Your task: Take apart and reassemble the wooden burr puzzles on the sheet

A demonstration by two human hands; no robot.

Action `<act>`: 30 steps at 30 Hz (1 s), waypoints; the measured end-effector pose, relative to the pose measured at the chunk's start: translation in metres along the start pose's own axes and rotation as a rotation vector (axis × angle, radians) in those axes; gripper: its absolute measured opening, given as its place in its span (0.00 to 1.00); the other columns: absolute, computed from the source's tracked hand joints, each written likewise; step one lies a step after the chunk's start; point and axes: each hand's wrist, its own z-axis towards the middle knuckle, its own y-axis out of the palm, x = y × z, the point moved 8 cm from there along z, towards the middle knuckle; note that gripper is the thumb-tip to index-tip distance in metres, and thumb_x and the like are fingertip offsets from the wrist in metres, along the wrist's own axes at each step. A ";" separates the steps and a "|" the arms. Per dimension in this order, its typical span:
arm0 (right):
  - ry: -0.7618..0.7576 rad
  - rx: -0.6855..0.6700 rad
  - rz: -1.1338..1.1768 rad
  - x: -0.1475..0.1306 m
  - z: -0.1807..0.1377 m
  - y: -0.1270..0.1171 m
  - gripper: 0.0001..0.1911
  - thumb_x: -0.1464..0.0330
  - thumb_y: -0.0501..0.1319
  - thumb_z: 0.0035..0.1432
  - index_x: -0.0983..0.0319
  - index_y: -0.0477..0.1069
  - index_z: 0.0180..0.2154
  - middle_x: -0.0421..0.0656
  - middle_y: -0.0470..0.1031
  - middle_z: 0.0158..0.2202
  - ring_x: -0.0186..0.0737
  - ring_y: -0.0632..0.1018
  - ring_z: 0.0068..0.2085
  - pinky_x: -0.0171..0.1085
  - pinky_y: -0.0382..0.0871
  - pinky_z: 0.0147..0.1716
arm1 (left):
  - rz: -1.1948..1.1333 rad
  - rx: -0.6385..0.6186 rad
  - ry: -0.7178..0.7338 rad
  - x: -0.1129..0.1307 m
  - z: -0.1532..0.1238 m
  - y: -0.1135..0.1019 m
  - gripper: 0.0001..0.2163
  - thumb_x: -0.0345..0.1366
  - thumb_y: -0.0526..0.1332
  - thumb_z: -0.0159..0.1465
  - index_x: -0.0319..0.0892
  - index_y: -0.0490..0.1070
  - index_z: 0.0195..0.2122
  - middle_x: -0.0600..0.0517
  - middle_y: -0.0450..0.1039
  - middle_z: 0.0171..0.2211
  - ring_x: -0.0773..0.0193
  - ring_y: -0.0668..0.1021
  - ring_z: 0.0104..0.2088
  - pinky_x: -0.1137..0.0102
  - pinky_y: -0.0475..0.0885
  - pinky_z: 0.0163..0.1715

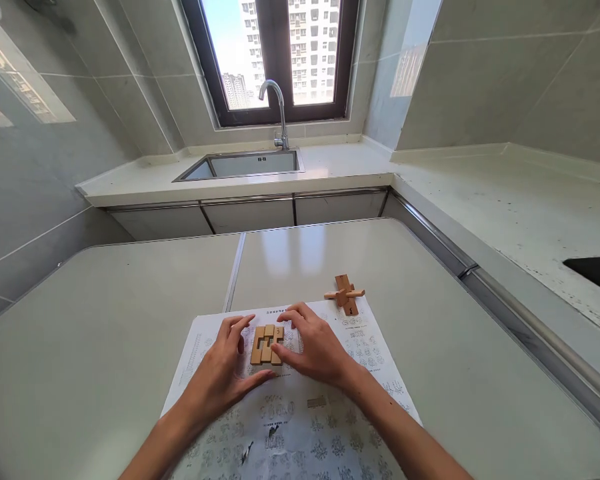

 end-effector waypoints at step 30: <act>0.424 -0.099 1.364 0.022 0.000 0.014 0.17 0.67 0.68 0.62 0.62 0.78 0.53 0.41 0.73 0.34 0.34 0.69 0.28 0.38 0.62 0.34 | -0.812 -0.092 -0.094 -0.012 0.035 0.008 0.29 0.40 0.72 0.63 0.47 0.63 0.63 0.56 0.70 0.34 0.65 0.74 0.34 0.68 0.69 0.41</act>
